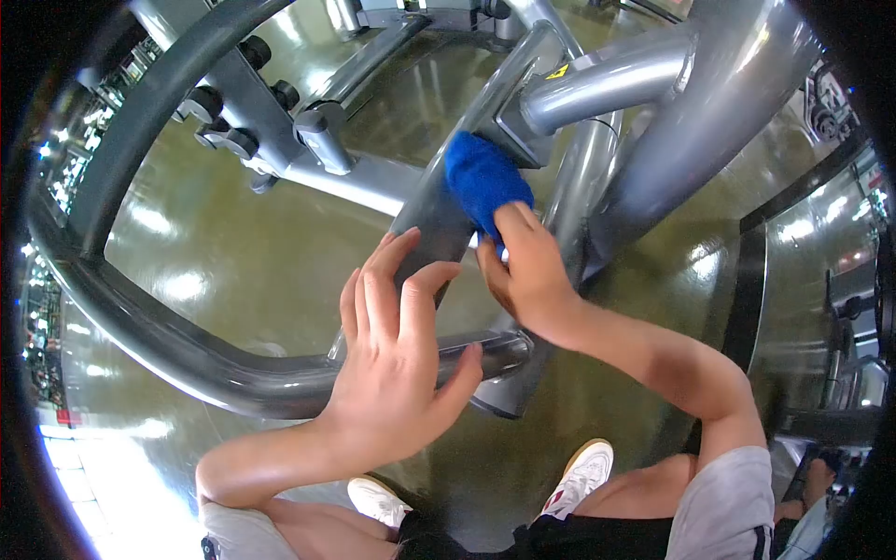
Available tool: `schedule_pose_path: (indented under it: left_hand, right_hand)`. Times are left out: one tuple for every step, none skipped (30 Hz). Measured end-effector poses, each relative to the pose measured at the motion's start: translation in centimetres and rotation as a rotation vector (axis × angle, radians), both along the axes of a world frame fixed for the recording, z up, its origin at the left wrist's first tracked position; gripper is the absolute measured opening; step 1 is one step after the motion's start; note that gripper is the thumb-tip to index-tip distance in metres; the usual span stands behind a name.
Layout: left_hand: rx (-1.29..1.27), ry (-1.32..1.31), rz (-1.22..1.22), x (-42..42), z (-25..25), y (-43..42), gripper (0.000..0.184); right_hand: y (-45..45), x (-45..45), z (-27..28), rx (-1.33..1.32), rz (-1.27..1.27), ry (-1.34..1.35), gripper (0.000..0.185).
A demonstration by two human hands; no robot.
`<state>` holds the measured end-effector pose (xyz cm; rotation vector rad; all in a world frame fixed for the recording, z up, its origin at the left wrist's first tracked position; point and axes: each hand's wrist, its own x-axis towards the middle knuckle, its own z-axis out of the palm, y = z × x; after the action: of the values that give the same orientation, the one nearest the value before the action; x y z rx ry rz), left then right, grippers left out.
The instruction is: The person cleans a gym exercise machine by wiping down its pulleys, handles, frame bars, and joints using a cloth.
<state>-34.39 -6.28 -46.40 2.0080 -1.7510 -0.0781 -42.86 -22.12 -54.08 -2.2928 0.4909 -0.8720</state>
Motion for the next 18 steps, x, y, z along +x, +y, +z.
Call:
schedule_pose_path:
  left_hand:
    - [0.002,-0.011,-0.001,-0.1,0.0,0.0,0.059]
    - [0.003,-0.02,-0.002,0.0,-0.1,0.0,0.059]
    - [0.002,-0.019,-0.001,0.0,0.0,0.1,0.059]
    - [0.004,-0.022,-0.008,0.0,0.0,0.1,0.059]
    - [0.007,-0.025,-0.014,0.0,-0.1,0.1,0.059]
    - [0.007,-0.02,-0.015,0.0,-0.1,0.1,0.059]
    - [0.002,-0.021,-0.018,0.1,-0.2,0.1,0.058]
    - [-0.004,-0.023,-0.021,0.1,-0.2,0.1,0.058]
    - [-0.005,-0.02,-0.019,0.0,-0.1,0.1,0.058]
    - [0.012,-0.03,-0.005,-0.1,0.1,0.1,0.059]
    - [0.029,-0.041,0.009,-0.2,0.2,0.2,0.061]
    - [0.029,-0.042,0.009,-0.1,0.2,0.2,0.061]
    - [0.027,-0.042,0.008,-0.1,0.2,0.2,0.06]
    - [0.024,-0.044,0.007,-0.1,0.2,0.3,0.059]
    - [0.028,-0.045,0.007,-0.1,0.2,0.3,0.059]
    - [0.018,-0.04,0.001,0.0,0.2,0.3,0.059]
    - [0.008,-0.036,-0.006,0.0,0.1,0.3,0.06]
    - [0.013,-0.04,-0.011,0.1,0.1,0.3,0.06]
  right_hand:
    - [0.7,-0.6,-0.3,-0.001,0.002,0.0,0.026]
    - [1.3,-1.2,-0.7,0.063,0.054,0.003,0.032]
    - [1.7,-1.8,-0.9,0.127,0.106,0.007,0.039]
    - [2.1,-2.3,-1.1,0.132,0.189,0.055,0.05]
    - [2.5,-2.6,-1.1,0.133,0.188,0.059,0.05]
    - [2.9,-3.0,-1.0,0.146,0.229,0.08,0.05]
    - [3.2,-3.2,-0.7,0.158,0.271,0.101,0.051]
    - [3.7,-3.1,-0.3,0.214,0.234,0.073,0.044]
    - [3.7,-2.6,-0.4,0.213,0.236,0.077,0.044]
    - [3.3,-1.9,-0.7,0.197,0.126,-0.048,0.039]
    - [2.8,-1.3,-0.8,0.179,0.015,-0.173,0.035]
    - [2.0,-1.1,-0.7,0.281,0.004,-0.199,0.025]
    - [1.2,-0.7,-1.1,0.331,-0.018,-0.234,0.026]
    - [0.5,-0.2,-1.9,0.381,-0.039,-0.27,0.026]
    - [-0.3,0.5,-2.7,0.385,-0.04,-0.272,0.026]
    - [-1.0,1.4,-3.4,0.558,-0.019,-0.376,0.028]
    - [-1.6,2.0,-3.9,0.731,0.001,-0.482,0.029]
    - [-1.8,2.5,-3.6,0.927,0.07,-0.622,0.034]
